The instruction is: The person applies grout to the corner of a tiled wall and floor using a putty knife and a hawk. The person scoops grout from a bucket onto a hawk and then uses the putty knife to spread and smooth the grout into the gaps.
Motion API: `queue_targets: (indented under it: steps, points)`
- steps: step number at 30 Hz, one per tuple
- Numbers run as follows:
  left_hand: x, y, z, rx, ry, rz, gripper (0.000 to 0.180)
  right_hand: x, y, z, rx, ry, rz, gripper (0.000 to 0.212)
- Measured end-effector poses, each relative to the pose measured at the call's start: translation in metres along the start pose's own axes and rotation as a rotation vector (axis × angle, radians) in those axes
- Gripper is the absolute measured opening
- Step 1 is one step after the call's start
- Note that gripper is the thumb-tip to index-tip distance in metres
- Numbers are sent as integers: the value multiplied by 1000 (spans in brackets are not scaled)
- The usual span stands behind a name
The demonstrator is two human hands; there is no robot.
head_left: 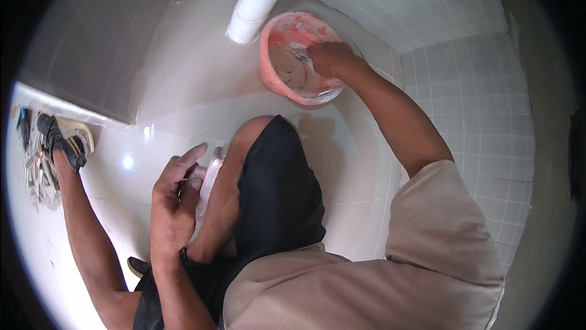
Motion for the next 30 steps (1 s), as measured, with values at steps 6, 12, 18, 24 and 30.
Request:
queue_targets:
  steps: [6, 12, 18, 24, 30]
  points:
    - [50, 40, -81, 191, -222, -547, 42, 7, 4, -10, -173, -98, -81, 28]
    - [91, 37, -125, 291, -276, -726, 50, -13, -3, 7, -284, -125, -82, 25]
    - [105, 31, -127, 296, -319, -891, 54, -10, -11, 45, -403, -138, -174, 19]
    - [102, 26, -122, 308, -209, -782, 68, -32, -30, 64, -440, -52, -173, 17]
    - [110, 21, -117, 317, -173, -763, 59, -45, -35, 72, -518, -195, -69, 19]
Point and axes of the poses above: each hand's wrist, its own z-axis away from the middle knuckle, its own x-axis out of the palm, y = z × x, the point moved 2 cm from there along -z, towards the middle knuckle, and after that the axes turned 4 degrees about y, right-handed, at the moved point
